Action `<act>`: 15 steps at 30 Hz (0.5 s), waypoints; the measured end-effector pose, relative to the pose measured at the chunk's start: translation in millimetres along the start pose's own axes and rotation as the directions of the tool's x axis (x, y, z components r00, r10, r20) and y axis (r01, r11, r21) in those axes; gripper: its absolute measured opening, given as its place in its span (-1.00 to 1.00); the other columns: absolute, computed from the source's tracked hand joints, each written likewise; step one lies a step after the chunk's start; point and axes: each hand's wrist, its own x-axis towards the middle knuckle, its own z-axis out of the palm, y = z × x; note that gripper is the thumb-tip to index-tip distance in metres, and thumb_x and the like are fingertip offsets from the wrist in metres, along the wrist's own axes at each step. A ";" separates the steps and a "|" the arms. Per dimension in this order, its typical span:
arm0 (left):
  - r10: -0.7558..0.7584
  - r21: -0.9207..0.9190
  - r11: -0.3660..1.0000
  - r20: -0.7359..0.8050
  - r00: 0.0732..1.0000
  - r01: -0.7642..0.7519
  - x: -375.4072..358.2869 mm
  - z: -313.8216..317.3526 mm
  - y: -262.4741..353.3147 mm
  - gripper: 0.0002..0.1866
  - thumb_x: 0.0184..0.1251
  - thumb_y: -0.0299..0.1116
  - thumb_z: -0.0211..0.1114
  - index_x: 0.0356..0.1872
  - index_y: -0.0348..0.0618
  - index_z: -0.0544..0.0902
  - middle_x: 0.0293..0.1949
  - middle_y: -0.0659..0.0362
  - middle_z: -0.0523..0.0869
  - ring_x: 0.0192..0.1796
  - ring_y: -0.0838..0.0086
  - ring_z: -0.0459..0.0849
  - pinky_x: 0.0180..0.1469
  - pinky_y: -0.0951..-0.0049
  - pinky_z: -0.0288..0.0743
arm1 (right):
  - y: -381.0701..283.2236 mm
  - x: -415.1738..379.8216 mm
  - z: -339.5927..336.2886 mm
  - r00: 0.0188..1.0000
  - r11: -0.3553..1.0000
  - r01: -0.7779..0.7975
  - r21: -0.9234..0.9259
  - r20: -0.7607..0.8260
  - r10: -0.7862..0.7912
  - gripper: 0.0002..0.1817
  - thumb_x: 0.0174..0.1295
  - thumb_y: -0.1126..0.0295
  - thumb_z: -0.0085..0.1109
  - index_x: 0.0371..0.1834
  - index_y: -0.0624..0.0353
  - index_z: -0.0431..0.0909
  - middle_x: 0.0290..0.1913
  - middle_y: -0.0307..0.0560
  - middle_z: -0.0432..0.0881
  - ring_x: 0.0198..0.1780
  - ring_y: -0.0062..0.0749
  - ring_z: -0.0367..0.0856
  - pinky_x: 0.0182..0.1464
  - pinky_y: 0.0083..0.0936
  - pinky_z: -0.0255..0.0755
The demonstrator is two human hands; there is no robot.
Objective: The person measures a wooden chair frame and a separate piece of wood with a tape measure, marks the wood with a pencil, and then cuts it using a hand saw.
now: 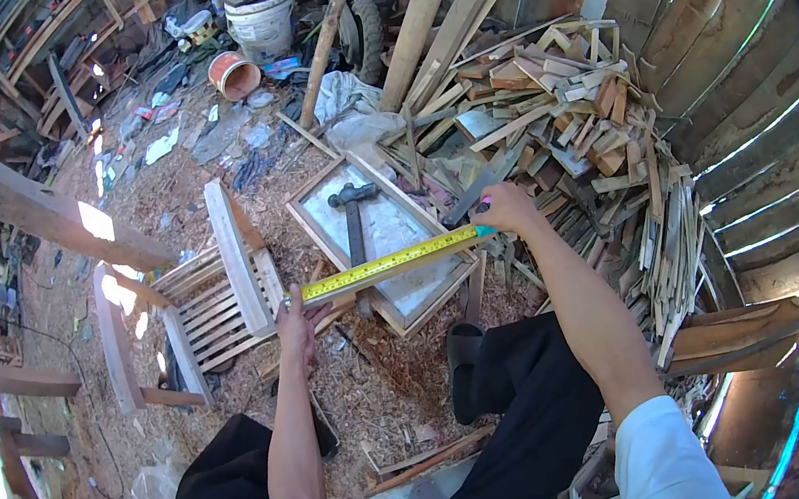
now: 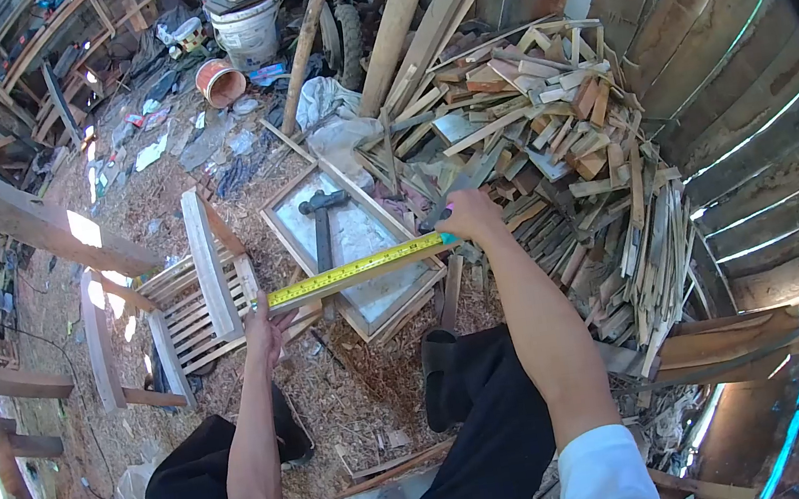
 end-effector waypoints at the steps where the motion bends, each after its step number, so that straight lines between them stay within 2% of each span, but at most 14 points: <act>1: -0.003 -0.005 1.000 -0.006 1.000 0.003 3.3 -2.0 -3.8 -0.39 0.39 -0.04 0.19 0.15 -0.36 0.20 0.02 -0.15 0.54 0.07 0.04 0.62 0.11 0.05 0.62 | -1.0 2.0 1.8 1.000 0.999 -0.022 -0.040 -0.008 0.021 -0.50 -0.20 0.09 0.38 -0.14 0.08 0.68 -0.06 0.07 0.67 0.05 -0.02 0.59 0.08 -0.18 0.49; 3: 0.031 -0.037 0.999 -0.056 0.998 -0.033 7.0 -5.0 -8.2 -0.21 0.29 -0.01 0.30 0.23 -0.41 0.11 0.05 -0.19 0.49 0.01 -0.02 0.64 0.00 0.02 0.68 | -2.8 4.1 3.2 0.999 0.996 -0.042 -0.082 -0.009 0.041 -0.46 -0.19 0.08 0.37 -0.10 0.12 0.66 0.01 0.13 0.63 0.12 0.03 0.55 0.11 -0.17 0.47; 5: 0.069 -0.033 0.997 -0.104 0.992 -0.072 6.7 -2.4 -14.4 -0.22 0.28 -0.06 0.33 0.22 -0.38 0.08 0.04 -0.18 0.46 0.00 -0.02 0.63 -0.06 0.02 0.71 | -3.9 4.0 0.5 0.993 0.992 -0.037 -0.118 0.109 0.050 -0.38 -0.17 -0.02 0.39 -0.06 0.16 0.62 0.15 0.23 0.51 0.22 0.07 0.45 0.19 -0.17 0.41; 7: 0.195 0.003 0.980 -0.239 0.951 -0.200 2.6 8.6 -20.3 -0.26 0.29 -0.10 0.33 0.21 -0.33 0.07 0.03 -0.17 0.43 0.01 0.00 0.62 -0.14 0.05 0.74 | -5.7 0.3 -2.2 0.990 0.989 -0.054 -0.135 0.124 0.071 -0.34 -0.17 -0.07 0.40 -0.04 0.15 0.62 0.18 0.25 0.47 0.23 0.06 0.45 0.20 -0.17 0.41; 8: 0.216 0.009 0.975 -0.263 0.940 -0.222 -1.9 14.0 -20.4 -0.34 0.31 -0.14 0.32 0.17 -0.29 0.12 0.02 -0.11 0.42 -0.02 0.11 0.63 -0.18 0.11 0.76 | -8.0 0.1 -4.0 0.987 0.985 -0.066 -0.156 0.135 0.088 -0.31 -0.17 -0.13 0.40 -0.03 0.14 0.62 0.21 0.26 0.44 0.24 0.05 0.44 0.21 -0.17 0.40; 9: 0.224 0.009 0.973 -0.279 0.934 -0.231 -4.1 20.6 -23.1 -0.34 0.31 -0.14 0.32 0.17 -0.29 0.12 0.02 -0.11 0.42 -0.02 0.11 0.63 -0.18 0.11 0.76 | -5.7 2.6 -4.7 0.987 0.987 -0.048 -0.157 0.142 0.070 -0.31 -0.17 -0.13 0.40 -0.03 0.14 0.62 0.21 0.26 0.44 0.24 0.05 0.44 0.21 -0.17 0.40; 11: 0.352 0.090 0.935 -0.341 0.872 -0.343 -8.0 27.1 -26.2 -0.46 0.36 -0.16 0.27 0.11 -0.27 0.22 0.02 -0.04 0.42 -0.09 0.21 0.62 -0.24 0.15 0.77 | 1.4 8.9 -3.0 0.974 0.991 0.006 -0.134 0.224 0.025 -0.26 -0.12 -0.22 0.37 0.03 0.11 0.60 0.21 0.27 0.43 0.24 0.03 0.45 0.21 -0.21 0.41; 12: 0.367 0.100 0.929 -0.359 0.858 -0.355 -8.5 29.2 -29.0 -0.46 0.36 -0.16 0.27 0.11 -0.27 0.22 0.02 -0.04 0.42 -0.09 0.21 0.62 -0.24 0.15 0.77 | -0.8 10.5 -3.5 0.973 0.991 0.031 -0.126 0.232 -0.001 -0.26 -0.12 -0.22 0.37 0.03 0.11 0.60 0.21 0.27 0.43 0.24 0.03 0.45 0.21 -0.21 0.41; 14: 0.397 0.058 0.910 -0.416 0.818 -0.412 -8.9 32.0 -38.4 -0.57 0.42 -0.15 0.20 0.07 -0.27 0.33 -0.01 0.02 0.44 -0.12 0.29 0.61 -0.29 0.22 0.76 | -3.8 4.8 -8.4 0.978 0.996 -0.043 -0.079 0.201 0.059 -0.29 -0.05 -0.21 0.31 0.03 0.11 0.61 0.18 0.24 0.49 0.20 -0.01 0.50 0.18 -0.24 0.43; 15: 0.403 0.062 0.906 -0.425 0.811 -0.418 -9.4 31.7 -39.4 -0.57 0.42 -0.15 0.20 0.07 -0.27 0.33 -0.01 0.02 0.44 -0.12 0.29 0.61 -0.29 0.22 0.76 | -5.0 4.3 -8.0 0.978 0.997 -0.031 -0.076 0.204 0.046 -0.29 -0.05 -0.21 0.31 0.03 0.11 0.61 0.18 0.24 0.49 0.20 -0.01 0.50 0.18 -0.24 0.43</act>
